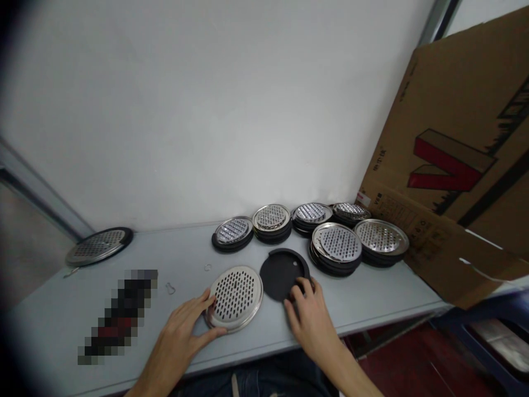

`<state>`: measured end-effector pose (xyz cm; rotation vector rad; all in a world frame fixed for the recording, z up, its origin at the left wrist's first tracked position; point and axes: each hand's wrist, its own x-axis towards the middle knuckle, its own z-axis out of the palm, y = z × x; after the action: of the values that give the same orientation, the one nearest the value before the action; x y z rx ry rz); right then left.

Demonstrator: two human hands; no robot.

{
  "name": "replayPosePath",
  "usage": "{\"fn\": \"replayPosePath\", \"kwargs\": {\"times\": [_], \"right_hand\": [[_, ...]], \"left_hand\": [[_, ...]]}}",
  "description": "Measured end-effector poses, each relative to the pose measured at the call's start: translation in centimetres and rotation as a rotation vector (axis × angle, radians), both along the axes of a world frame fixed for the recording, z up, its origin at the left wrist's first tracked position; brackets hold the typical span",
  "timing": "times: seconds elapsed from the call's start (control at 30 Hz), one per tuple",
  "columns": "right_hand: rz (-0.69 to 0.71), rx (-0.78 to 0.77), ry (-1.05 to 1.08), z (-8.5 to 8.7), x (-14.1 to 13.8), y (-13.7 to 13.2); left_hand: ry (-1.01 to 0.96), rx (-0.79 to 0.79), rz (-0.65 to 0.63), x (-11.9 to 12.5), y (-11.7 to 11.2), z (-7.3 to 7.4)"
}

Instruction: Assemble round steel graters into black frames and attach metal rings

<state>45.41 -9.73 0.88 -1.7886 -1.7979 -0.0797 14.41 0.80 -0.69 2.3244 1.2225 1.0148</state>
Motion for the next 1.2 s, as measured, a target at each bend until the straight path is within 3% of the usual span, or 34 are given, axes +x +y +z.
{"fn": "replayPosePath", "kwargs": {"times": [0.27,0.37,0.53,0.63,0.73,0.83,0.97,1.2], "right_hand": [[0.124,-0.206,-0.061,2.7,-3.7,-2.2],[0.271,-0.255,-0.063,3.9,-4.9,-2.3],[0.506,-0.346,0.240,5.2,-5.0,-2.7],[0.495,-0.323,0.492,4.4,-3.3,-2.5],[0.341,-0.217,0.590,2.6,-1.4,-1.4],[0.249,-0.160,0.577,1.2,0.1,0.5],[0.369,-0.227,0.498,0.4,0.3,2.3],[0.288,-0.180,0.375,-0.8,-1.2,2.5]], "left_hand": [[0.110,0.097,0.040,0.4,-0.6,-0.2],[0.114,0.114,-0.006,1.0,-1.0,-0.6],[0.124,0.026,-0.031,1.1,-1.0,-0.1],[0.120,-0.055,-0.059,0.4,-0.6,0.5],[0.119,-0.112,-0.081,-0.2,0.2,0.9],[0.135,-0.145,-0.129,-0.4,1.1,1.4],[0.195,-0.154,-0.174,0.4,1.7,1.9],[0.211,-0.195,-0.174,2.6,1.1,1.9]]}}
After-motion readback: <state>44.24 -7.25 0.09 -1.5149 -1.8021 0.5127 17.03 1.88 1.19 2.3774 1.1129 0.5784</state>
